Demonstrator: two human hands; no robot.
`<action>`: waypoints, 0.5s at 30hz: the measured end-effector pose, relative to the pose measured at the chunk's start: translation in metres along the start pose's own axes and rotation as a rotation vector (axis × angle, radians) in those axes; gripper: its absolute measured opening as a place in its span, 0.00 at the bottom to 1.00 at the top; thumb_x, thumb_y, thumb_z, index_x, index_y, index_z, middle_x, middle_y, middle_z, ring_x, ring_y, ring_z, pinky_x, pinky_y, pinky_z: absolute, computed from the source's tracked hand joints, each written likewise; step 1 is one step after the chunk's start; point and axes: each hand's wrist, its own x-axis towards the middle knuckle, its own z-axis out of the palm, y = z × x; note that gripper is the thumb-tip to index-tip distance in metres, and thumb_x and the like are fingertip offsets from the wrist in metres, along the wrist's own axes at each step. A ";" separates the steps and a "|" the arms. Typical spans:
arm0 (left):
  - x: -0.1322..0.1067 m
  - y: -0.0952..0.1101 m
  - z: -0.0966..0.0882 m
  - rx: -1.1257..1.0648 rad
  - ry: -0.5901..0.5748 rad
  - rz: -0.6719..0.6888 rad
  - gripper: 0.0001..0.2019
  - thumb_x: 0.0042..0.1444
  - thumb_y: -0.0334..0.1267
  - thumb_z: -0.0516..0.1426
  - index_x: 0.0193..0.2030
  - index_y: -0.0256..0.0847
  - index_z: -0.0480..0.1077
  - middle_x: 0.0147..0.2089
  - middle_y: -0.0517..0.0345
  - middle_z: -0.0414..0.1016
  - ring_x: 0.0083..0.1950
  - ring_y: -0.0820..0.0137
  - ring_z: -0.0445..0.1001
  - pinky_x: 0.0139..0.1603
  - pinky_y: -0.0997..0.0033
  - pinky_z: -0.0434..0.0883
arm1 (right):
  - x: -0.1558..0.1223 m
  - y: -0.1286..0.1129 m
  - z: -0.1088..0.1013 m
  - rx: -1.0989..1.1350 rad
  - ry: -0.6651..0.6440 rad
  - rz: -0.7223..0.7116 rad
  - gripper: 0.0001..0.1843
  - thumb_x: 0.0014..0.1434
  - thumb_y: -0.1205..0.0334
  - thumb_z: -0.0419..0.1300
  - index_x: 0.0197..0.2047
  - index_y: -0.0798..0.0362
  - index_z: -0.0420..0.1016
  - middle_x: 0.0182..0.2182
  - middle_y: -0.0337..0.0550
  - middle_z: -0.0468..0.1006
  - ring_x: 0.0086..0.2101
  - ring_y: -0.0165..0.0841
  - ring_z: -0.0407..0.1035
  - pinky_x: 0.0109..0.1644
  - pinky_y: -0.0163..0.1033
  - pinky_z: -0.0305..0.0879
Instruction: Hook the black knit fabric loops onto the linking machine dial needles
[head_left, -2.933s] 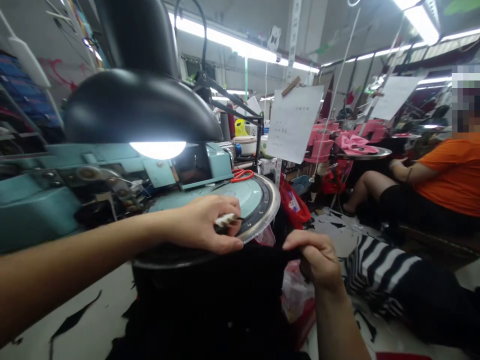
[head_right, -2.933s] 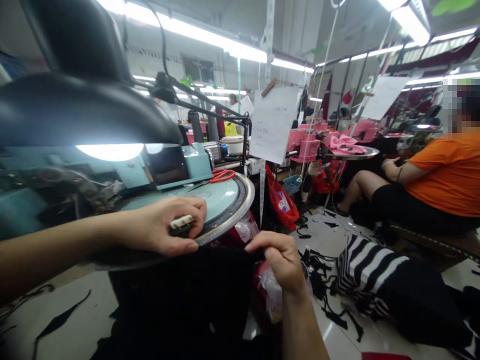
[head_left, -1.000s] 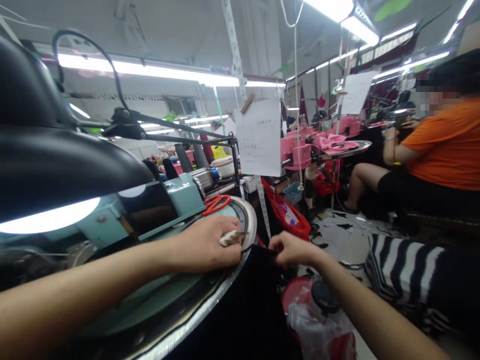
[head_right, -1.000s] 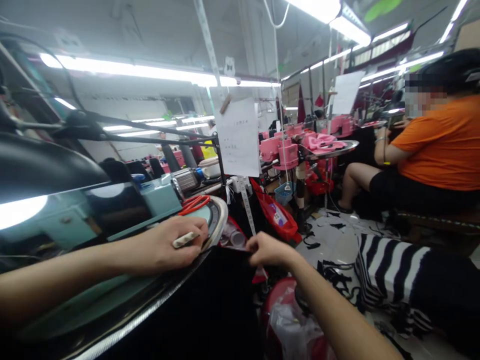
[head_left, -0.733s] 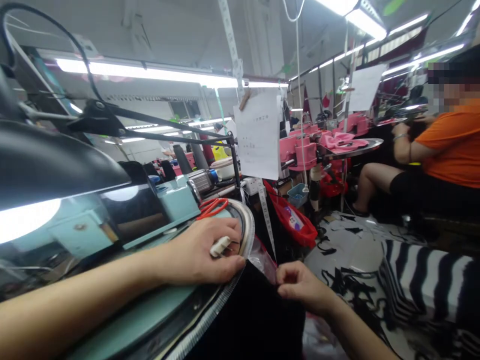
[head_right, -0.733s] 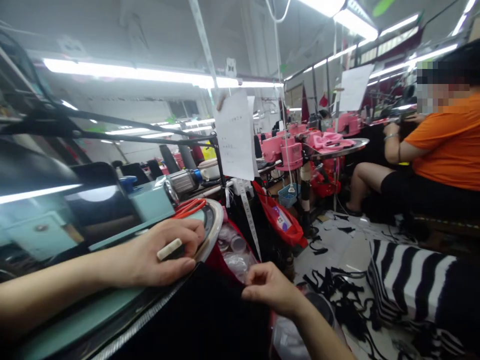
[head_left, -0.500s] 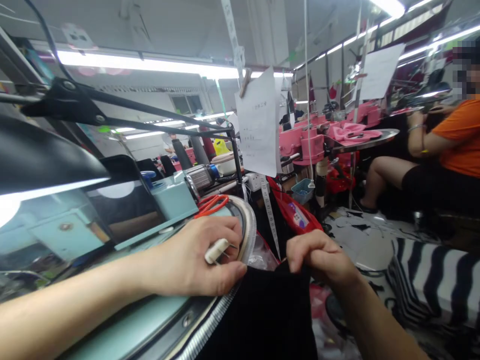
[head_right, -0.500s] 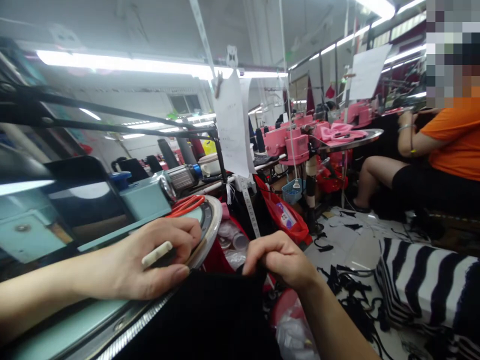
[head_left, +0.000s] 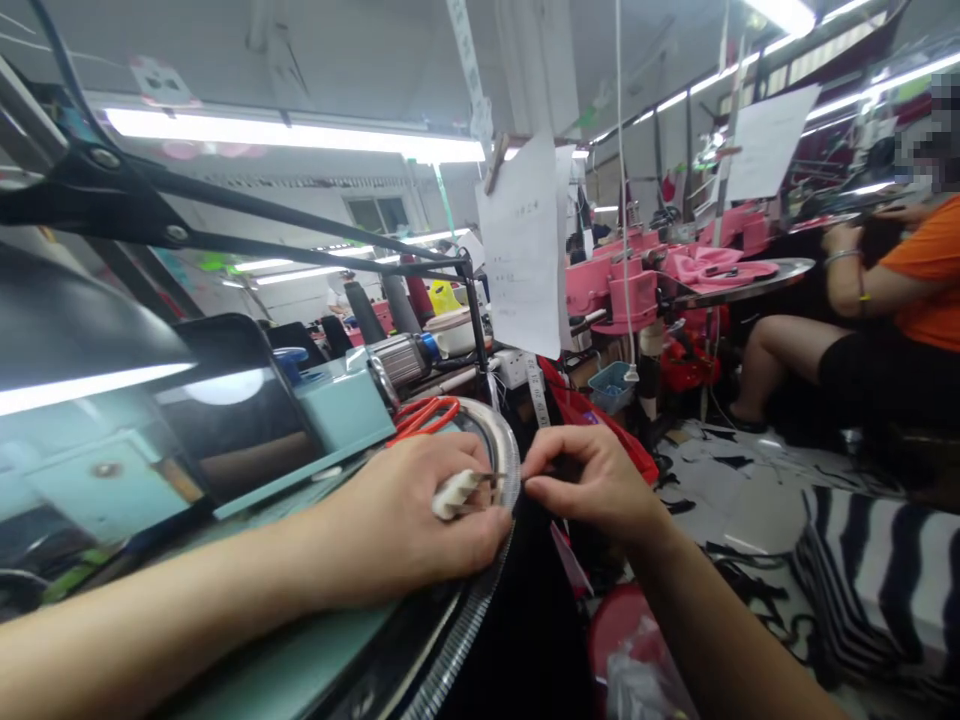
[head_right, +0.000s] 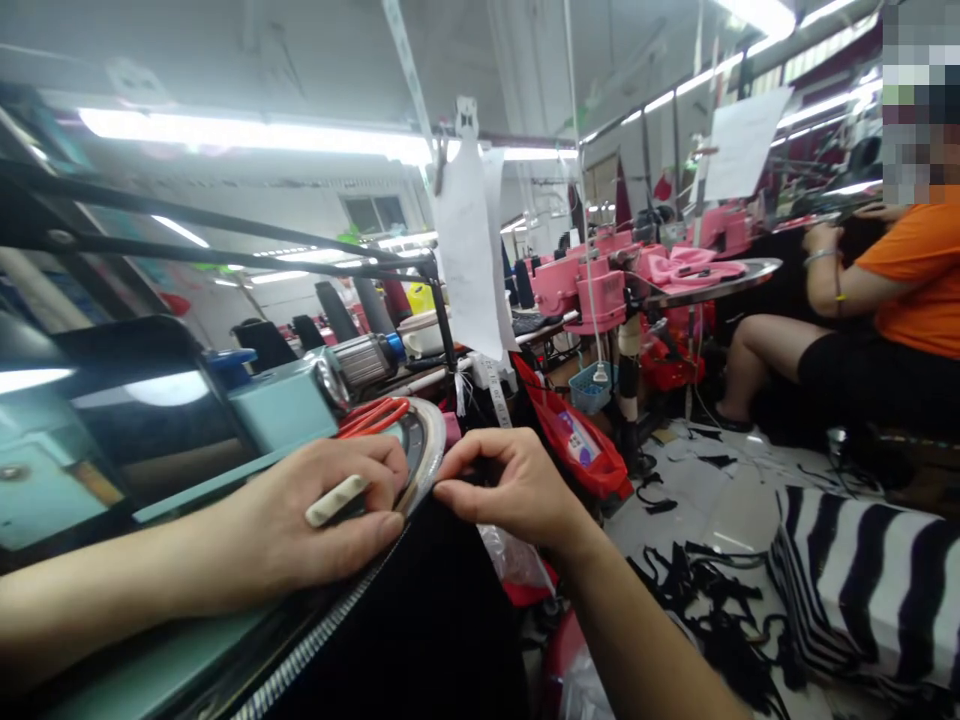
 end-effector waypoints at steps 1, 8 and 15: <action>0.002 -0.001 0.001 0.004 0.009 -0.033 0.10 0.51 0.37 0.55 0.22 0.40 0.62 0.27 0.64 0.65 0.28 0.75 0.64 0.31 0.73 0.63 | 0.002 0.002 -0.002 0.002 -0.008 0.003 0.09 0.51 0.59 0.71 0.30 0.56 0.80 0.25 0.39 0.76 0.26 0.28 0.67 0.31 0.33 0.63; 0.016 -0.002 0.004 0.069 0.071 -0.156 0.12 0.50 0.44 0.54 0.22 0.41 0.61 0.24 0.63 0.65 0.25 0.73 0.63 0.26 0.72 0.60 | 0.010 0.010 -0.006 -0.008 -0.027 -0.031 0.10 0.52 0.56 0.70 0.31 0.54 0.79 0.27 0.39 0.76 0.29 0.30 0.69 0.34 0.35 0.65; 0.026 0.000 0.009 0.209 0.114 -0.335 0.13 0.51 0.48 0.53 0.23 0.42 0.62 0.23 0.62 0.66 0.26 0.70 0.65 0.27 0.71 0.59 | 0.015 0.035 -0.001 -0.020 0.156 0.173 0.22 0.46 0.43 0.72 0.30 0.53 0.74 0.23 0.38 0.74 0.22 0.30 0.68 0.26 0.36 0.67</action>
